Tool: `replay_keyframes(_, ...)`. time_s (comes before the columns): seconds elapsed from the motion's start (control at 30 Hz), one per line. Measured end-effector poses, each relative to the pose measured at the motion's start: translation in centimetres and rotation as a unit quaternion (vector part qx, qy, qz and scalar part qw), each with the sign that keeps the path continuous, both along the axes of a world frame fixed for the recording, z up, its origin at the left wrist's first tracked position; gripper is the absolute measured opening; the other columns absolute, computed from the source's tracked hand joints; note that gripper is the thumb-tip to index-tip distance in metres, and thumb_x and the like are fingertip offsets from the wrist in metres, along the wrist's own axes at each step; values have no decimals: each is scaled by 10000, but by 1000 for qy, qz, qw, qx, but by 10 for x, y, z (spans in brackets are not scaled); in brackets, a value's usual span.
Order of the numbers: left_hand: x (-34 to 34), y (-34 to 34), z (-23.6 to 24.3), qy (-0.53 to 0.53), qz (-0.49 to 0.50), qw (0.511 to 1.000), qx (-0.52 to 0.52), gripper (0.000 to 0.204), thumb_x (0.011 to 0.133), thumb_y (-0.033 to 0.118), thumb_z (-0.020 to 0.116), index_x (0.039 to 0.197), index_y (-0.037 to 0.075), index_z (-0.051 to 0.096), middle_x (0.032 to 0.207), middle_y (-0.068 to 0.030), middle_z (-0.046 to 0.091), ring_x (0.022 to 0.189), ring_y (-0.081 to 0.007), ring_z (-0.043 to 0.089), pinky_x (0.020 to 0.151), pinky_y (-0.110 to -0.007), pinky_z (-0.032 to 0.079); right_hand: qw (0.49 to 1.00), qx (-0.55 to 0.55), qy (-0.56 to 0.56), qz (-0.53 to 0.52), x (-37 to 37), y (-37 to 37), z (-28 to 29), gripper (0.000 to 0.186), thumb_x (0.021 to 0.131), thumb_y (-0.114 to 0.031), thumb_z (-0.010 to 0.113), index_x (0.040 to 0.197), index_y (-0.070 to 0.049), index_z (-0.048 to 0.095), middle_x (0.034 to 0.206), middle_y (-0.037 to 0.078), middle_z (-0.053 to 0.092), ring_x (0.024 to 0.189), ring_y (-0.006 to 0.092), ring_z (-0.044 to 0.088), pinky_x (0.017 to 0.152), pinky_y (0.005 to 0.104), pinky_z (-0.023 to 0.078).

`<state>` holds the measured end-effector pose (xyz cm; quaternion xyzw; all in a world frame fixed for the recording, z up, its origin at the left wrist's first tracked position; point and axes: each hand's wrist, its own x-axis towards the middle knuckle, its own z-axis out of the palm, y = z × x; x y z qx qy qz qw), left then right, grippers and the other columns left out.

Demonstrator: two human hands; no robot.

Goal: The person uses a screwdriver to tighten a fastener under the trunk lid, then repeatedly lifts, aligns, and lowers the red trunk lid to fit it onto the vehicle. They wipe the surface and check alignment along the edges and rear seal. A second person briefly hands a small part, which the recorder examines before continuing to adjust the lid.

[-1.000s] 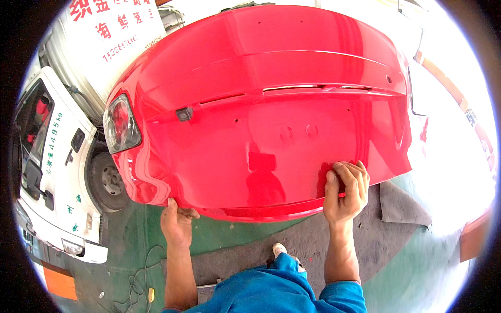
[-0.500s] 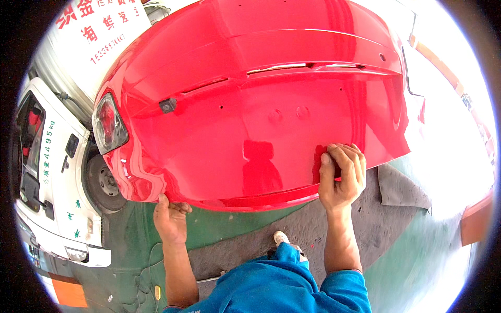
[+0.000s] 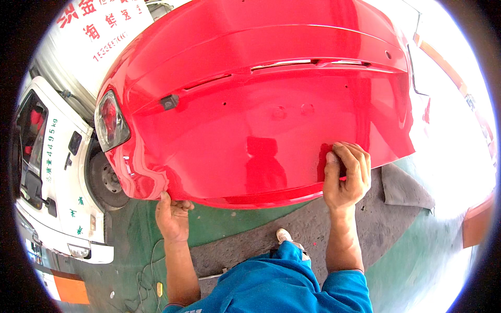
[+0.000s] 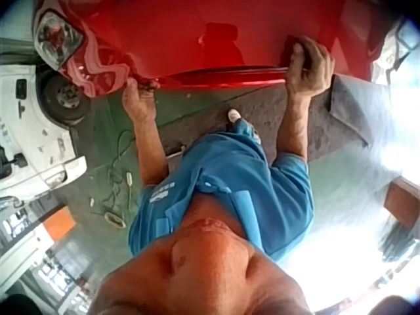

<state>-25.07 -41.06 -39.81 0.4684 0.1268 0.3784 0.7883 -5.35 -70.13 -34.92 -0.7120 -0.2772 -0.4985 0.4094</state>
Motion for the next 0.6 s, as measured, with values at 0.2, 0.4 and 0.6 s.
replay_keyframes(0.2, 1, 1, 2, -4, -14, 1000, -2, 379, 1017, 346, 532, 965, -1, 676, 830, -114, 712, 714, -205, 674, 658, -340, 546, 1000, -9, -2, -4, 1, 0, -2, 236, 771, 66, 687, 998, 7, 666, 946, 126, 702, 892, 292, 658, 841, 385, 521)
replay_keyframes(0.4, 2, -3, 8, 0, -3, 1000, -4, 379, 1024, 342, 521, 957, 3, 675, 817, -111, 707, 707, -203, 669, 657, -340, 544, 1000, -17, 2, -7, 1, 0, -2, 218, 795, 41, 695, 1009, 8, 664, 956, 133, 702, 897, 291, 652, 835, 374, 513)
replay_keyframes(0.6, 2, -1, 7, -3, -8, 1000, 6, 385, 1025, 345, 518, 956, 0, 674, 816, -112, 707, 705, -199, 666, 659, -338, 543, 1000, -15, 11, -6, 0, 2, 0, 209, 803, 41, 691, 1008, 12, 661, 957, 132, 703, 905, 287, 650, 836, 371, 509)
